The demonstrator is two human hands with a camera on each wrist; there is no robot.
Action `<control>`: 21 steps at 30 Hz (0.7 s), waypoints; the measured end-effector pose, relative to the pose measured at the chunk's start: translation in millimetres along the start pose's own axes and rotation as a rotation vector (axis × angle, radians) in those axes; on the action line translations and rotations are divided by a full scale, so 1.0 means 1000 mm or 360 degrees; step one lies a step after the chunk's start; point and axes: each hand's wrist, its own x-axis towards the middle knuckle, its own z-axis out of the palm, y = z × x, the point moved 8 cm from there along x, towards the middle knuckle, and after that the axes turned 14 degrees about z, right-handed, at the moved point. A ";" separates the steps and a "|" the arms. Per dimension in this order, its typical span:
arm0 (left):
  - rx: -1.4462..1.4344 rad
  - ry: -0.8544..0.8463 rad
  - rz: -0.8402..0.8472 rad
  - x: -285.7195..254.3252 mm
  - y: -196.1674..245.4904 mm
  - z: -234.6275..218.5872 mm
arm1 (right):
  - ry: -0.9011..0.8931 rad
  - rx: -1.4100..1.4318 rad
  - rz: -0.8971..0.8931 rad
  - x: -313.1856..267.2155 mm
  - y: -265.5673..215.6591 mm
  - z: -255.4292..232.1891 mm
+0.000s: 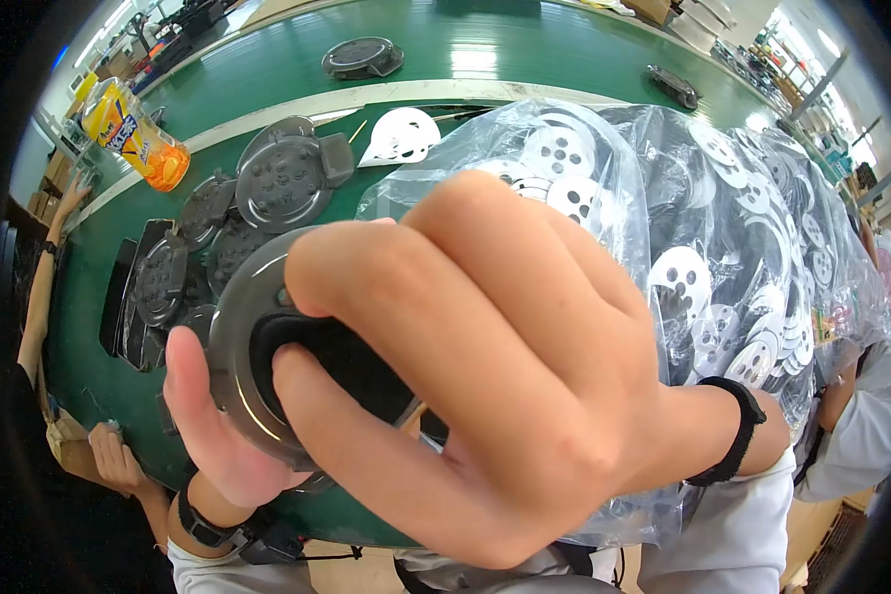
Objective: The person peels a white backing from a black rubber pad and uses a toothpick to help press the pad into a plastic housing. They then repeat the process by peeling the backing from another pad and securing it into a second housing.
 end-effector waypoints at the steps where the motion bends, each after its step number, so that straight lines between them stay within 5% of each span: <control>1: 0.0000 0.0000 -0.0006 0.000 0.000 -0.001 | 0.0048 0.0015 0.0008 0.000 -0.001 -0.001; 4: -0.0010 -0.0014 -0.0002 0.007 0.002 0.010 | 0.0072 -0.0015 -0.0070 -0.001 -0.003 -0.002; 6: 0.0957 0.0306 -0.0445 0.002 -0.004 -0.003 | 0.0144 0.0020 -0.0075 -0.004 -0.003 0.000; 9: 0.1143 0.0158 -0.0336 0.002 0.002 -0.002 | 0.0211 0.0051 -0.0099 -0.004 -0.004 0.000; 17: 0.0850 -0.0041 -0.0497 0.000 -0.008 -0.007 | 0.0172 0.0059 -0.0196 0.000 -0.004 0.010; 19: 0.0768 -0.0103 -0.0541 0.000 -0.011 -0.005 | 0.0582 0.0248 -0.0191 -0.007 0.001 0.004; 21: 0.0690 -0.0187 -0.0597 0.002 -0.014 0.000 | 0.0352 0.0239 -0.0239 0.001 0.012 -0.004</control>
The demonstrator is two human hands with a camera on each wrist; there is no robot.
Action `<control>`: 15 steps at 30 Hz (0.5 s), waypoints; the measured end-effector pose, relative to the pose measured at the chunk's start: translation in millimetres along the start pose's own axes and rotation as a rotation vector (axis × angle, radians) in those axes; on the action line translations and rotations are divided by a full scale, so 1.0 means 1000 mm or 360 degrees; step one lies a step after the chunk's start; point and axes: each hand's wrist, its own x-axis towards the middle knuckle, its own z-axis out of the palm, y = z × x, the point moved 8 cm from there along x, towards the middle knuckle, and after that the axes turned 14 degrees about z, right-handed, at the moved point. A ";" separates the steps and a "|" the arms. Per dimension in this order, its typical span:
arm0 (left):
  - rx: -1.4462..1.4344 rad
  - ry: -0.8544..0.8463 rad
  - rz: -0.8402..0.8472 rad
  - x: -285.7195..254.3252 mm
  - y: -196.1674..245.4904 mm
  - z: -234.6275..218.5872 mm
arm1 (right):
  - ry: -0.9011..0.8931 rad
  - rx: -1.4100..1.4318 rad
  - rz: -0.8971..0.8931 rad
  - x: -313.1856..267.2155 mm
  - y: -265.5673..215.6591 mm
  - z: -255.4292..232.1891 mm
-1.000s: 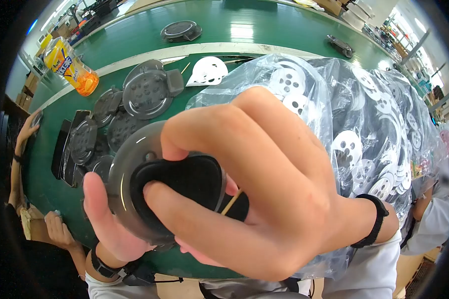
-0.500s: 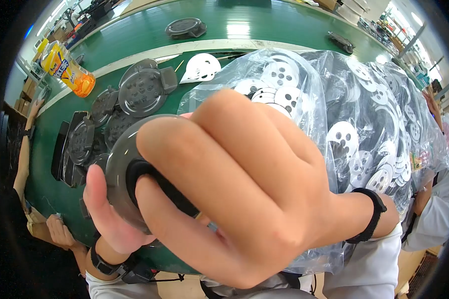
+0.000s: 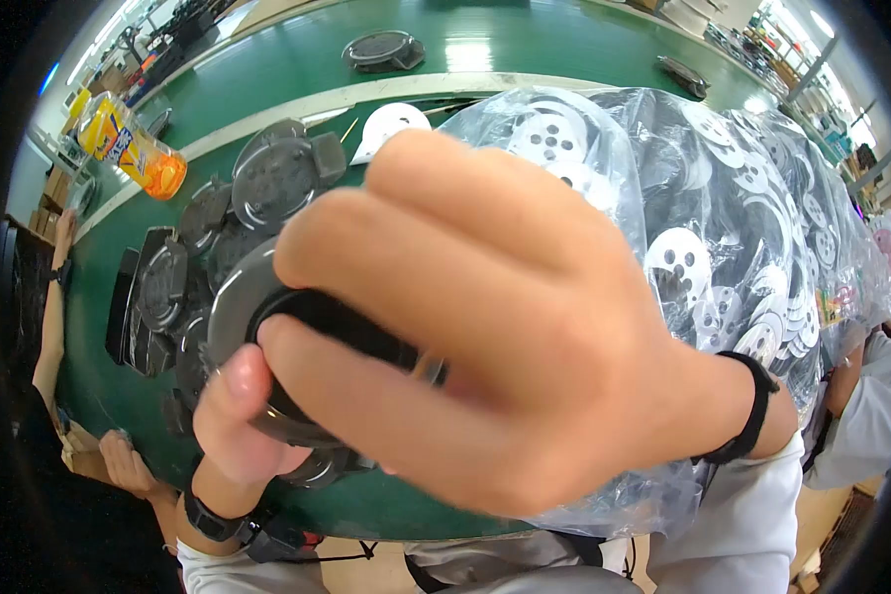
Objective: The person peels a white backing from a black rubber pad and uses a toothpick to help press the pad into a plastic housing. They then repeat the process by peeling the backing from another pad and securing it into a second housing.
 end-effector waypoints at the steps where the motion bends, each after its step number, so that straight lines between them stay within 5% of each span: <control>1: -0.0171 0.0159 -0.0061 -0.003 -0.003 0.000 | -0.0235 0.0014 -0.0039 0.004 0.004 -0.002; 7: 0.0054 -0.0121 -0.0036 0.007 0.008 0.014 | -0.0293 0.0765 0.0362 0.006 0.043 -0.015; 9: 0.0075 -0.0161 -0.0045 0.005 0.007 0.015 | -0.0672 0.1283 0.0988 -0.006 0.060 0.009; 15: 0.0046 -0.0198 -0.0065 0.001 -0.006 0.006 | -0.0868 0.1552 0.1242 -0.017 0.057 0.025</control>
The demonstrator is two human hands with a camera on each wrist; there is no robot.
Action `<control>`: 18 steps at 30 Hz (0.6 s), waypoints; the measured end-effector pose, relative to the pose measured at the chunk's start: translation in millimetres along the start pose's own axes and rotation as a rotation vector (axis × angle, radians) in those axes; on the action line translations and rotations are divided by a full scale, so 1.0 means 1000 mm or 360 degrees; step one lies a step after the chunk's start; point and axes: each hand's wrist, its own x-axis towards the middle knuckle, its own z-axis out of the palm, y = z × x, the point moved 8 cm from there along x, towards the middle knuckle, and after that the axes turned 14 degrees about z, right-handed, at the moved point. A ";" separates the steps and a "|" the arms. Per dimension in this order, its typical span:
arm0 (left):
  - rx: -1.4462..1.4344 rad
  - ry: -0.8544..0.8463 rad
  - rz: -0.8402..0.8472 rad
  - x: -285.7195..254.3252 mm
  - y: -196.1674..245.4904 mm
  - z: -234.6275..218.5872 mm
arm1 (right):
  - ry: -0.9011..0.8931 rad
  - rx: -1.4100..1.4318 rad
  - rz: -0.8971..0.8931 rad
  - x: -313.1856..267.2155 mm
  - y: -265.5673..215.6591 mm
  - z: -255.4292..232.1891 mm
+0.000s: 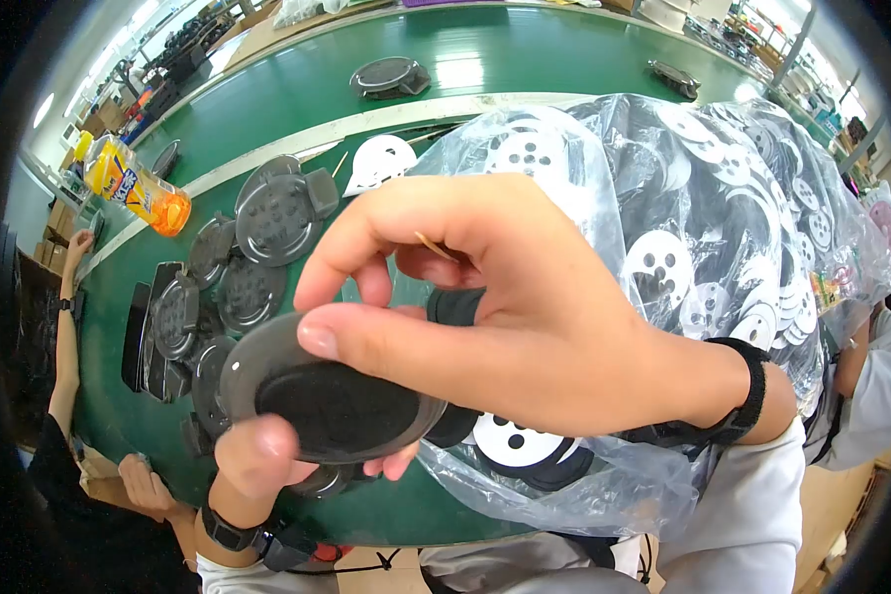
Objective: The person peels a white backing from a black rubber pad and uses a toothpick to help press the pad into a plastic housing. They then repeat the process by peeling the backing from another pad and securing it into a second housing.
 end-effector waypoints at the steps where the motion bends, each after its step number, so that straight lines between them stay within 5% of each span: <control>1: -0.0133 0.0004 0.0060 0.004 0.001 0.002 | 0.0018 -0.0119 -0.0091 0.001 -0.001 0.000; 6: -0.0274 0.0266 -0.0058 0.004 -0.003 0.001 | 0.0281 -0.0152 -0.0195 0.004 0.000 -0.010; 8: -0.0221 0.0335 -0.0054 0.003 -0.002 0.000 | 0.0488 -0.0969 -0.0837 -0.010 -0.027 -0.002; 9: -0.0240 0.0376 -0.0012 0.004 0.000 -0.003 | 0.0562 -0.1047 -0.0926 -0.014 -0.030 0.000; 18: 0.0208 0.0730 -0.0017 0.002 0.001 -0.018 | 0.0551 -0.1253 -0.0853 -0.013 -0.020 0.011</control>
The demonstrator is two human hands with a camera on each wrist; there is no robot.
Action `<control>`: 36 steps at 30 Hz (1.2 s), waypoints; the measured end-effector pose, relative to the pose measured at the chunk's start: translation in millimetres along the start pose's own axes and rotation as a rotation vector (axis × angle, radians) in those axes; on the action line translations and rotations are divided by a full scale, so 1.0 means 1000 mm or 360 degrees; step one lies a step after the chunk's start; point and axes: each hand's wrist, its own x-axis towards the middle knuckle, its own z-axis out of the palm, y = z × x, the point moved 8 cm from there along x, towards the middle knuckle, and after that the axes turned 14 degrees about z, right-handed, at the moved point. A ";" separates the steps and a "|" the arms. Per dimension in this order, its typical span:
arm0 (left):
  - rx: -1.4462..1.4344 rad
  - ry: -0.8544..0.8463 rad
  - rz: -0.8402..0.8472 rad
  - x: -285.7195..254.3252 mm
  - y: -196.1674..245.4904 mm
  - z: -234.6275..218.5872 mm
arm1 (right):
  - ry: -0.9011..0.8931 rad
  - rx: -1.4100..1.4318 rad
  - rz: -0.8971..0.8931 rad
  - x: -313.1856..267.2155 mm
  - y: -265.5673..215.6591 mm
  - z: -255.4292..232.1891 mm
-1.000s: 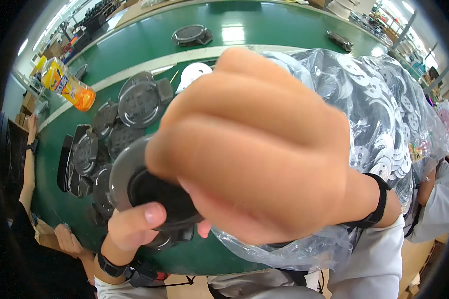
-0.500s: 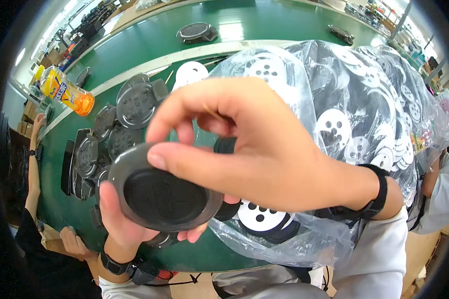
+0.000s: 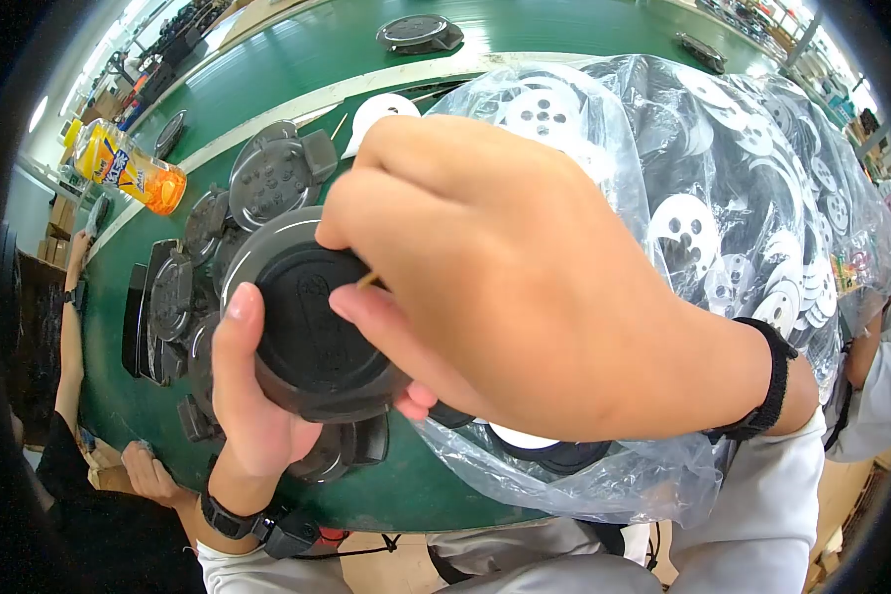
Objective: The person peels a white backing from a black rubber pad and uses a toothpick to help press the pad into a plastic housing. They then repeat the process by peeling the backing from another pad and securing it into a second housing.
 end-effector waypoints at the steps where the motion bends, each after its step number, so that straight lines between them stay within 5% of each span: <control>1: 0.0124 0.0005 -0.0015 -0.001 -0.001 -0.003 | -0.0001 0.0001 0.0003 0.000 -0.001 -0.001; 7: -0.0007 0.0111 0.0076 -0.001 -0.001 -0.008 | -0.0338 0.0220 0.0534 -0.002 0.016 0.014; 9: 0.0159 0.0122 0.0133 -0.001 -0.004 -0.018 | -0.0525 0.0957 0.1056 -0.009 0.034 0.026; 15: 0.0257 0.0196 0.0202 -0.001 -0.004 -0.025 | -0.0748 0.1506 0.1498 -0.016 0.047 0.043; 19: 0.0699 0.0127 0.0290 0.002 -0.001 -0.024 | -0.0881 0.1665 0.1562 -0.020 0.050 0.047; 22: 0.0300 0.0156 0.0312 0.002 0.000 -0.024 | -0.0867 0.1812 0.1543 -0.018 0.046 0.047; 27: 0.0105 0.0095 0.0080 0.005 -0.003 -0.008 | -0.0500 0.1174 0.1188 -0.010 0.044 0.032; 31: 0.0074 0.0098 -0.0003 0.005 -0.007 -0.008 | -0.0528 0.1117 0.1168 -0.010 0.043 0.034; 36: 0.0020 0.0110 -0.0002 0.006 -0.007 -0.007 | -0.0350 0.0714 0.0780 -0.004 0.033 0.020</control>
